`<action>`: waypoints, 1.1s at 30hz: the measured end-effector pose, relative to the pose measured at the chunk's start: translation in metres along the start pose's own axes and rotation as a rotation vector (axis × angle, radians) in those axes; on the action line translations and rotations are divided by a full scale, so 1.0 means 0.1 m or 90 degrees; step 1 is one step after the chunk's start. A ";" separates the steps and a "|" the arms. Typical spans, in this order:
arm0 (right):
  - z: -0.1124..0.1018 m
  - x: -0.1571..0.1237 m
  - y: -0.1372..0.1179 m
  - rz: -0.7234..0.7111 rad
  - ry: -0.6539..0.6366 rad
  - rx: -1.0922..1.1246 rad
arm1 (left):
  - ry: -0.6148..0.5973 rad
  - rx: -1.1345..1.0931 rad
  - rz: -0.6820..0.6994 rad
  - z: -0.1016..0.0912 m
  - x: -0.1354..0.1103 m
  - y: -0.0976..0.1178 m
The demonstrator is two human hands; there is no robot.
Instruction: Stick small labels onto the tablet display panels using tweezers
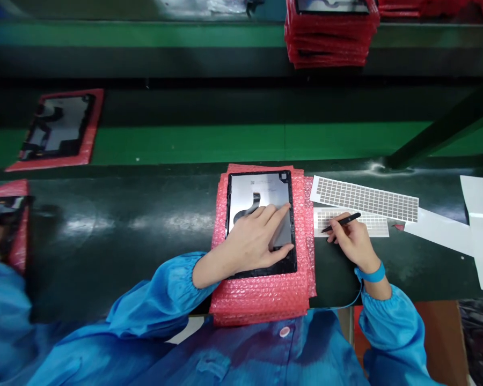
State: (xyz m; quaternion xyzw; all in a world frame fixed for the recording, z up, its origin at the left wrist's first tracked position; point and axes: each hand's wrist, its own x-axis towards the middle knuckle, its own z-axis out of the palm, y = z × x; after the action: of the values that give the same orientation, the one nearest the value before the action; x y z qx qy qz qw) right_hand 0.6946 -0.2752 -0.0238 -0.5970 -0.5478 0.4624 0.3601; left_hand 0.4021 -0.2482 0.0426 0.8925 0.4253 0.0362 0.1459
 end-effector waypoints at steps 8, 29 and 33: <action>-0.02 0.00 0.04 -0.008 -0.013 -0.039 | 0.004 0.007 0.008 -0.01 -0.01 0.00; -0.04 0.07 -0.01 0.036 -0.044 0.022 | -0.022 0.010 0.005 -0.04 0.01 0.04; -0.09 0.10 -0.02 0.080 -0.061 0.077 | -0.005 0.003 0.035 -0.08 -0.02 0.01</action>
State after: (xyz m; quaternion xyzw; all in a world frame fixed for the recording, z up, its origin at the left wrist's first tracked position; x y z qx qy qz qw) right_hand 0.7022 -0.2638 -0.0204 -0.5849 -0.4969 0.5442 0.3390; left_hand 0.4003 -0.2489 0.0504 0.9041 0.4004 0.0360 0.1444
